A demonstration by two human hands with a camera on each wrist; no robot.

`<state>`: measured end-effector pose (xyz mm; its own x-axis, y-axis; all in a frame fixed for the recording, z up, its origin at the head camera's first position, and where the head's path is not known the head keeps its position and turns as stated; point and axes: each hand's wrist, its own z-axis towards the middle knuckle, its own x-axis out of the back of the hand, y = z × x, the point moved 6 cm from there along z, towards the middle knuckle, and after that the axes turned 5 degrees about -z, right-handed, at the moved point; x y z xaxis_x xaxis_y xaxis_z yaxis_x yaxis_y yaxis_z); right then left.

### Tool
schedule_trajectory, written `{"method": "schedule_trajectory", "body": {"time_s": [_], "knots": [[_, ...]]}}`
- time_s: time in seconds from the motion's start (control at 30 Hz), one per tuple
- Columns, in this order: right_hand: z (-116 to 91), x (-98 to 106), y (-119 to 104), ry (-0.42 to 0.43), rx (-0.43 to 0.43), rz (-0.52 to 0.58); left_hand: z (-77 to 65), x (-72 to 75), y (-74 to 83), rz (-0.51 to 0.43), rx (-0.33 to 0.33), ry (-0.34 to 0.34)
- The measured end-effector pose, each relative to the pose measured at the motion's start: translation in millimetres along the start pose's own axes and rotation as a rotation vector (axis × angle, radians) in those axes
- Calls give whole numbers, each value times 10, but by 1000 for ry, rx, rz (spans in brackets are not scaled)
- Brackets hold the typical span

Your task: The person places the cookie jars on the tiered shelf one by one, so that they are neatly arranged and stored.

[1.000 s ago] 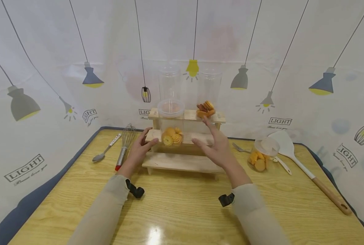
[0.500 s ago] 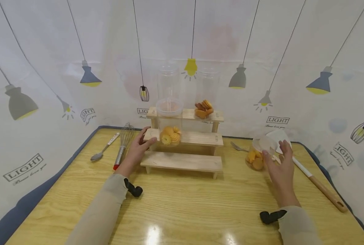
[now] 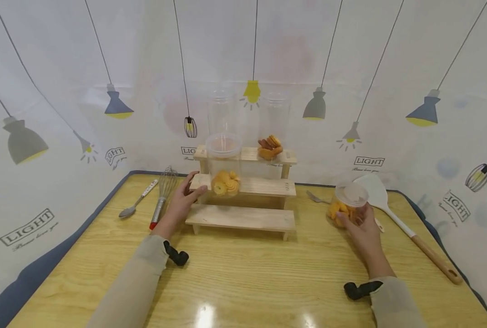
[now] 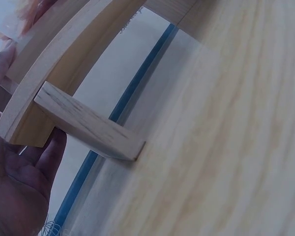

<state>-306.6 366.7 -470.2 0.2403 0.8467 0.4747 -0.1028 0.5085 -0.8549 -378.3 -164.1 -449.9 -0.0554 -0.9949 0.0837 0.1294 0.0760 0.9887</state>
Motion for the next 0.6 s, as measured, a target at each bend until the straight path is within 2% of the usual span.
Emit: {"method": "schedule_trajectory", "body": {"time_s": [0.33,0.6], "knots": [[5,-44,-18,-3,-15,11,17,-4,-12,3,45,-23],[25,-50,-29,8,-13,11,19,-6,5,5,45,-28]]}}
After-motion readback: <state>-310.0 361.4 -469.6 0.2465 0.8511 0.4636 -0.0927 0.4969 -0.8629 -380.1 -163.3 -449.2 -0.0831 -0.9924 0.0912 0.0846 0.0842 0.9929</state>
